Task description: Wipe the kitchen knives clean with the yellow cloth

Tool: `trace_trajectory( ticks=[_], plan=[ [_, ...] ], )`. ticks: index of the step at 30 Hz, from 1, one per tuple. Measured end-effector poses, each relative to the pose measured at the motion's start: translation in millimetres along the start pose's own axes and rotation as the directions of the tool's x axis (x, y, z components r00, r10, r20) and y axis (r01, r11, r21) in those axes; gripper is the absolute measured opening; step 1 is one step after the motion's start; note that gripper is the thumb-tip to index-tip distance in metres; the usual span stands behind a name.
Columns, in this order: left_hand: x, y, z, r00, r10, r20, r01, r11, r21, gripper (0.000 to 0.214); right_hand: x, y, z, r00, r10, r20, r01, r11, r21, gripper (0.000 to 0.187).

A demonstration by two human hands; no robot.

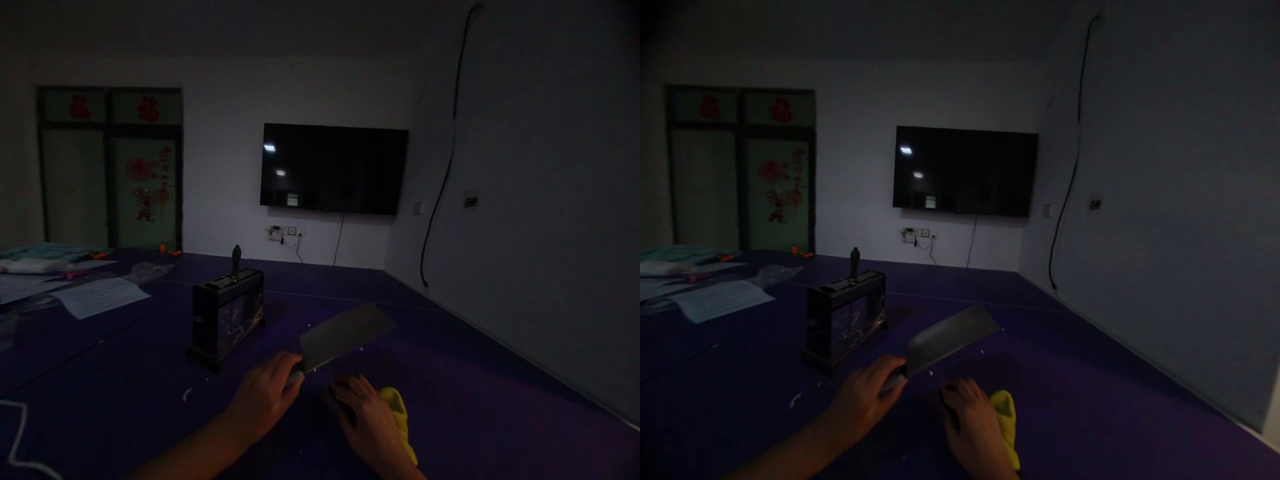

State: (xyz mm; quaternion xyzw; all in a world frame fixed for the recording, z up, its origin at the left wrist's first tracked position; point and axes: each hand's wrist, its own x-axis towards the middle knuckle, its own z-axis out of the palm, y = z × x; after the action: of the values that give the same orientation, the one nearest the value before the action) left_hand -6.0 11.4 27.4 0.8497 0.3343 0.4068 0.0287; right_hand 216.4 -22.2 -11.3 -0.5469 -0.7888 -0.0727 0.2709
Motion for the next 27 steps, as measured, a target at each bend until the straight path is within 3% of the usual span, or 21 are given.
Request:
trace_trajectory(
  ticks=[2,4,8,9,13,16,19,23,27],
  plan=[
    [19,3,-29.2,0.997,0.069,0.021,-0.072,0.982,0.176,0.028,0,4,-1,0.999,0.023,0.032,-0.023,1.0,0.012,0.042],
    [41,6,-61.2,0.997,0.06,0.057,-0.077,0.922,0.38,0.031,1,7,-1,0.997,0.041,0.071,-0.043,0.999,0.02,0.04],
    [95,3,-129.8,0.987,-0.157,0.028,0.09,0.694,0.714,0.037,1,10,-1,0.994,0.044,0.1,-0.048,0.998,0.038,0.035],
    [109,1,-147.6,0.978,-0.205,0.047,0.097,0.638,0.764,0.038,1,11,-1,0.994,0.045,0.099,-0.049,0.998,0.042,0.034],
    [166,-13,-216.0,0.941,-0.324,0.091,0.127,0.591,0.797,0.038,0,14,-1,0.994,0.045,0.099,-0.051,0.997,0.055,0.032],
    [201,-25,-255.5,0.873,-0.456,0.172,0.149,0.587,0.796,0.028,0,16,-1,0.994,0.048,0.1,-0.055,0.996,0.065,0.031],
    [223,-36,-278.3,0.801,-0.547,0.244,0.165,0.594,0.787,0.022,0,18,-1,0.991,0.058,0.124,-0.068,0.995,0.076,0.031],
    [235,-47,-287.5,0.727,-0.615,0.305,0.184,0.603,0.777,0.024,1,20,-1,0.987,0.058,0.15,-0.071,0.994,0.082,0.033],
    [239,-53,-285.0,0.723,-0.608,0.329,0.172,0.619,0.767,0.024,1,20,-1,0.989,0.055,0.138,-0.067,0.995,0.079,0.034]
  ],
)
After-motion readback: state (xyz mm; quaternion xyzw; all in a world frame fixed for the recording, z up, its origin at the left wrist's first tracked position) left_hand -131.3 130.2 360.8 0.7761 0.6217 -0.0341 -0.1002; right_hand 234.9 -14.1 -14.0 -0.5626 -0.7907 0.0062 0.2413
